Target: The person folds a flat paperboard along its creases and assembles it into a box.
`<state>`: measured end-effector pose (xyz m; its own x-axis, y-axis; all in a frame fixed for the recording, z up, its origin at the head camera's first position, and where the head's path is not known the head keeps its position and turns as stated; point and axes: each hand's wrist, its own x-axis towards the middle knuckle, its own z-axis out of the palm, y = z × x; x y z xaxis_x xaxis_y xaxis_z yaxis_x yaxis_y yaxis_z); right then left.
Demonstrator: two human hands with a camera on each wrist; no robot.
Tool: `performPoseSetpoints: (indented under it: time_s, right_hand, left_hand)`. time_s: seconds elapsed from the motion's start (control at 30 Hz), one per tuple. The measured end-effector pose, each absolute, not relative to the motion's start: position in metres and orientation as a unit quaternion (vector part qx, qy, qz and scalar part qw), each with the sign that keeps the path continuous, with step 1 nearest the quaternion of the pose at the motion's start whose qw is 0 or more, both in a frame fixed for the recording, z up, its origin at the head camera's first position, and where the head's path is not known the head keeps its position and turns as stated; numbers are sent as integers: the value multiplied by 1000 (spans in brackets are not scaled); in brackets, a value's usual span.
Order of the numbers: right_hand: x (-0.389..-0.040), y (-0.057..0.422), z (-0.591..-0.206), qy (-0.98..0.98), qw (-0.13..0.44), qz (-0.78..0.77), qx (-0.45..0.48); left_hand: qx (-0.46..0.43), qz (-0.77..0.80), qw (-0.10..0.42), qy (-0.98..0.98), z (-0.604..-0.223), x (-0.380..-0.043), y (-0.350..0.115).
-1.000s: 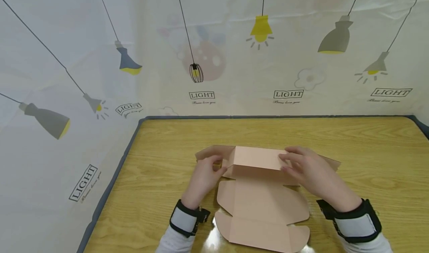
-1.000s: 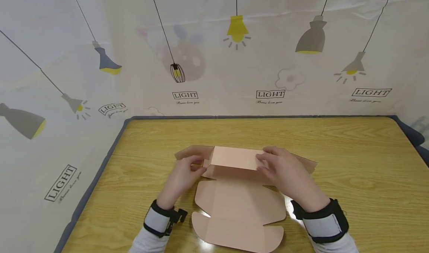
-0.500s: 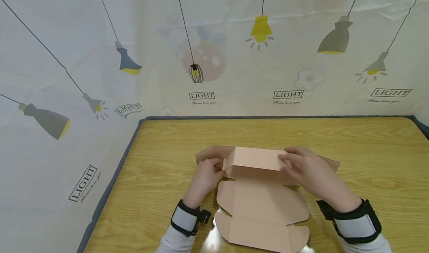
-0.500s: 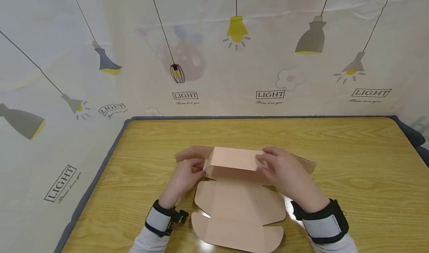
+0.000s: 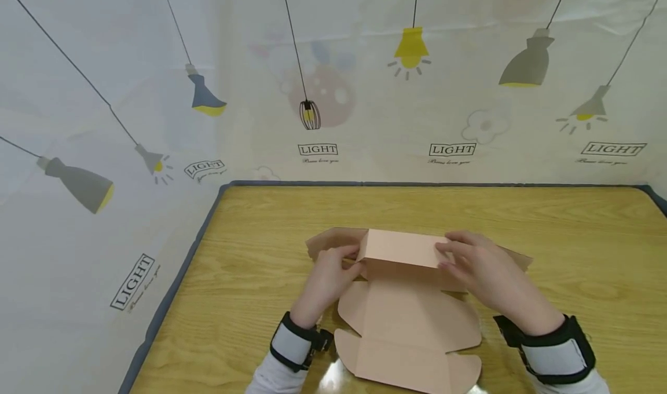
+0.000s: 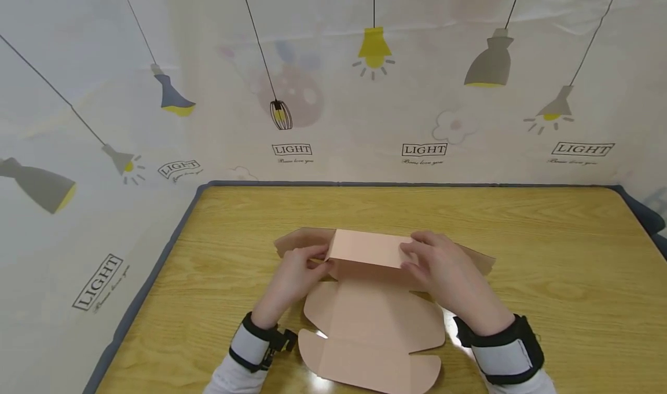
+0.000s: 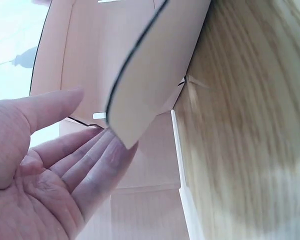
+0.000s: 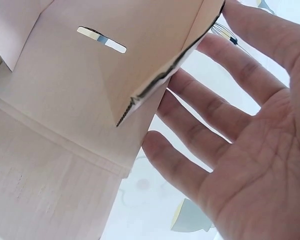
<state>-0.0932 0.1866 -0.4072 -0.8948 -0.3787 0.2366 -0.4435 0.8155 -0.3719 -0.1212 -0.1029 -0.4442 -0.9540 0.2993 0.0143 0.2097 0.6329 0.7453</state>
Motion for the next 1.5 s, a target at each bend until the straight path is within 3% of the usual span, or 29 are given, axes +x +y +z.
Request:
performPoseSetpoints:
  time_s: [1.5]
  right_hand:
    - [-89, 176, -407, -947, 81, 211, 230]
  left_hand:
    - [155, 382, 41, 910, -449, -115, -92]
